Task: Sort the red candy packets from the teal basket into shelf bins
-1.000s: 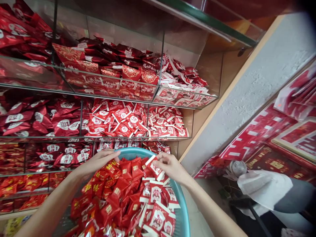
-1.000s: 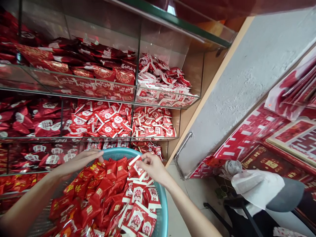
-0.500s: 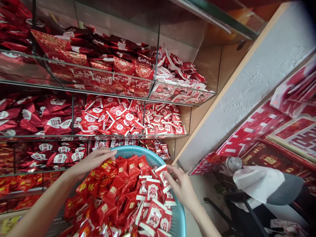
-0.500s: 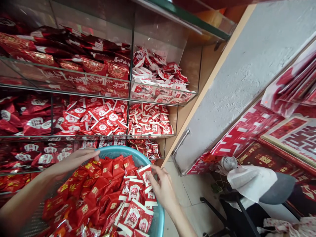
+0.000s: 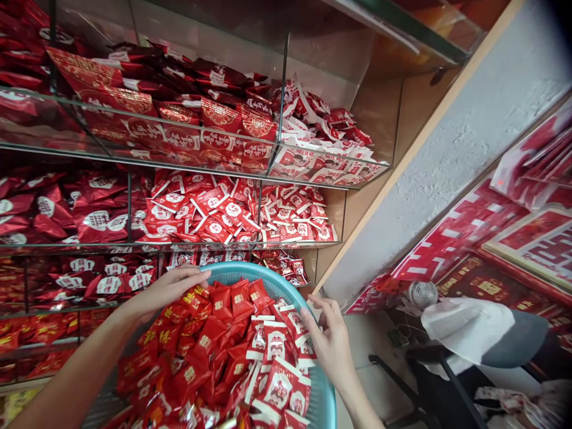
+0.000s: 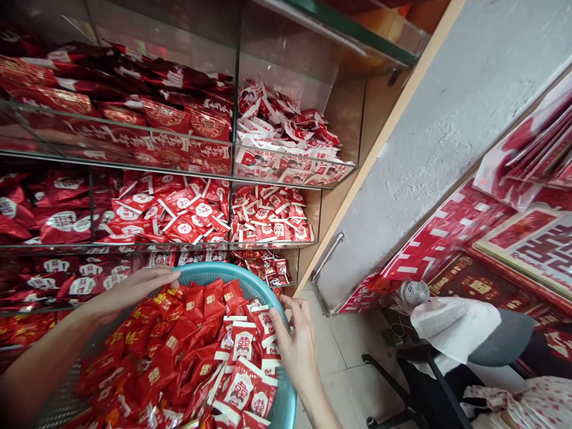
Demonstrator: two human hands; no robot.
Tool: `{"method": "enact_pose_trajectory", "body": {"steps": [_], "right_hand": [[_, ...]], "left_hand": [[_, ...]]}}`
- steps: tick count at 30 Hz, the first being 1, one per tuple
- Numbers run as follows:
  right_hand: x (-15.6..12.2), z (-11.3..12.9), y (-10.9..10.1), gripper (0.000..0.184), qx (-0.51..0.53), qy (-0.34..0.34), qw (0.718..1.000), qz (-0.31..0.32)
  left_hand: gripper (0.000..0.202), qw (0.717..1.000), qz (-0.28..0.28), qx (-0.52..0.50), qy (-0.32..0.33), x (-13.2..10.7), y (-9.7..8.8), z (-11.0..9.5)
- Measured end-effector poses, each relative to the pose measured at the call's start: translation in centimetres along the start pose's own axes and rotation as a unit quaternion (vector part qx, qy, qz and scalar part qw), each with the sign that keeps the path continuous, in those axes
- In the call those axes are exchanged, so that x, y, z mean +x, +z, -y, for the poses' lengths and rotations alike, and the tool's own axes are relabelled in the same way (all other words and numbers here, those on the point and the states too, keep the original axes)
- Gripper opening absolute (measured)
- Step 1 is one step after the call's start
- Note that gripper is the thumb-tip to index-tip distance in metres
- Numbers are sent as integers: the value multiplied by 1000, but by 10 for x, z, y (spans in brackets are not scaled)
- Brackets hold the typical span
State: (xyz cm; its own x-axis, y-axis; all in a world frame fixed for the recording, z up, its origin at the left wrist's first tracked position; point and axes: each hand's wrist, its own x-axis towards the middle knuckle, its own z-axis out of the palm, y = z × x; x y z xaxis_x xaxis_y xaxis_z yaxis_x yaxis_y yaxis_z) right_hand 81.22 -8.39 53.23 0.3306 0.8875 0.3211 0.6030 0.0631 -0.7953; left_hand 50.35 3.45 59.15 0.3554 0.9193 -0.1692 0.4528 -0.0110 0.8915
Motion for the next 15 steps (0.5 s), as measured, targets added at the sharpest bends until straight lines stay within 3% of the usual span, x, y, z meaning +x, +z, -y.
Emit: {"method": "enact_pose_trajectory", "body": {"steps": [3, 6, 8, 11, 15], "right_hand": [[-14, -9, -1, 44, 105, 110, 988, -9], [-31, -11, -3, 43, 259, 242, 934, 44], [-39, -10, -4, 43, 326, 301, 895, 42], [-44, -7, -3, 43, 378, 341, 861, 3], [-45, -6, -6, 44, 399, 369, 837, -58]], "left_hand": [[42, 999, -42, 13, 9, 5, -1, 6], [54, 992, -117, 39, 26, 17, -4, 19], [56, 986, -135, 99, 29, 26, -7, 27], [45, 966, -131, 221, 28, 34, -9, 30], [42, 937, -124, 326, 6, 35, -2, 16]]}}
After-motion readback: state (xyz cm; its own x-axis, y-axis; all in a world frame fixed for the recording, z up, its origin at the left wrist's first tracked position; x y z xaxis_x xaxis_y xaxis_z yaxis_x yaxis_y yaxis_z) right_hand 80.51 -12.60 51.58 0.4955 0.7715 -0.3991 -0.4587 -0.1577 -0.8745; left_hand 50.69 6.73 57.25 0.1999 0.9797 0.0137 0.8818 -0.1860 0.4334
